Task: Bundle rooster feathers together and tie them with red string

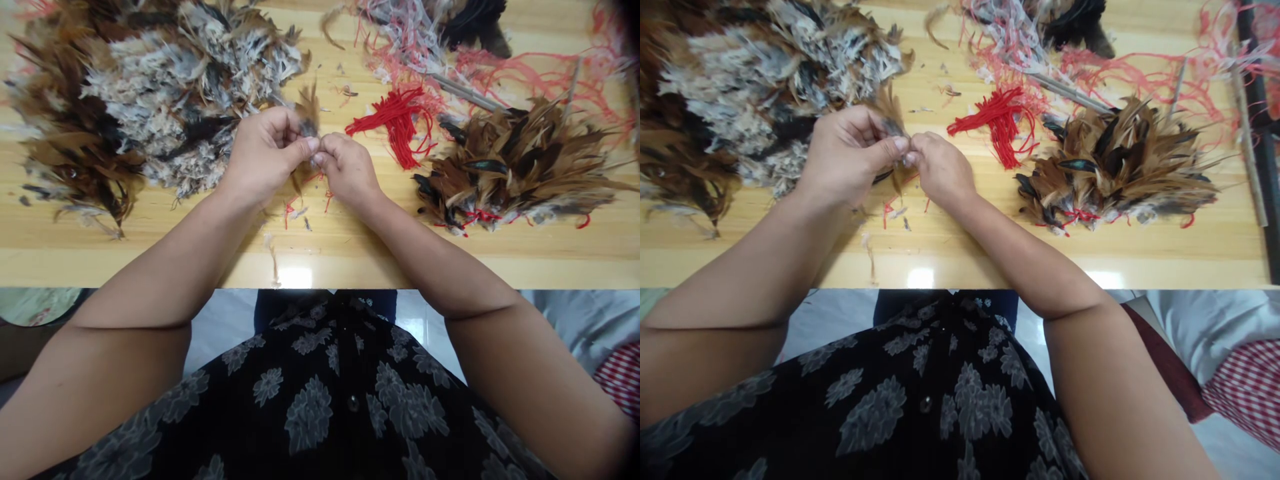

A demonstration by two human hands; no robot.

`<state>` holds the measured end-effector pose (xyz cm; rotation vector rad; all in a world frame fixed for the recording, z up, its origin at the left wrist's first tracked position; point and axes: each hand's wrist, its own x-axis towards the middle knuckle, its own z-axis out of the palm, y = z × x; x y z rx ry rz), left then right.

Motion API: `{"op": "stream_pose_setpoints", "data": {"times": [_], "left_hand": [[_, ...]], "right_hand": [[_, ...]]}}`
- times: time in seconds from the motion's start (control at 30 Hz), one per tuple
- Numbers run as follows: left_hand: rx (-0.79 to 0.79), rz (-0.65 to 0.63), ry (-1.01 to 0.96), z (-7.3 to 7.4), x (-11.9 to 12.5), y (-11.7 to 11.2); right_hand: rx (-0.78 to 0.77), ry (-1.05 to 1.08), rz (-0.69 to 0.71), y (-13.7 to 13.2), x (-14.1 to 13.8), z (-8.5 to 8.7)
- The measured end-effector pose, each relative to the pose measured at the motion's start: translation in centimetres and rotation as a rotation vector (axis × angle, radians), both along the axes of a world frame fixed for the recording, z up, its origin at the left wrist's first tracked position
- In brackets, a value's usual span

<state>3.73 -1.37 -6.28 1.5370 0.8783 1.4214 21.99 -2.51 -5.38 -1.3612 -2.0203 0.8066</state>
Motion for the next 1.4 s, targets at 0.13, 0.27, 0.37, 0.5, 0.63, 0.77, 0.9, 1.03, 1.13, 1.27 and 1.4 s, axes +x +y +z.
{"op": "stream_pose_setpoints", "data": {"times": [0.13, 0.27, 0.37, 0.5, 0.63, 0.77, 0.9, 1.03, 1.13, 1.27, 1.4], "left_hand": [[-0.283, 0.005, -0.125, 2.7, -0.1, -1.1], [-0.469, -0.009, -0.162, 4.1, -0.5, -1.4], [-0.514, -0.016, -0.124, 4.2, -0.5, -1.6], [-0.512, -0.023, -0.097, 3.8, -0.4, -1.7], [-0.516, -0.029, -0.144, 3.9, -0.3, -1.7], [-0.589, -0.077, -0.254, 4.9, 0.4, -2.1], [-0.657, -0.082, -0.301, 5.6, 1.1, -2.4], [-0.666, -0.09, -0.291, 5.6, 1.1, -2.4], [-0.663, -0.101, -0.275, 5.5, 0.9, -2.4], [-0.623, -0.111, -0.268, 5.2, 0.4, -2.2], [-0.51, -0.103, -0.217, 4.2, -0.5, -1.6]], "right_hand": [[0.014, 0.205, 0.029, 0.5, 0.3, -1.2], [0.003, 0.262, 0.03, 0.8, 0.5, -1.9], [-0.002, 0.274, 0.021, 0.7, 0.4, -1.7], [-0.014, 0.308, 0.014, 0.5, 0.3, -1.4], [-0.02, 0.338, 0.03, 0.3, 0.3, -1.2], [-0.027, 0.333, 0.011, 0.1, 0.3, -1.0], [-0.022, 0.339, 0.005, 0.1, 0.3, -1.0], [-0.008, 0.307, 0.018, 0.2, 0.3, -1.0], [0.003, 0.291, 0.022, 0.2, 0.4, -1.0], [0.004, 0.304, 0.06, 0.4, 0.5, -0.9], [-0.006, 0.336, 0.093, 1.3, 0.9, -1.5]]}}
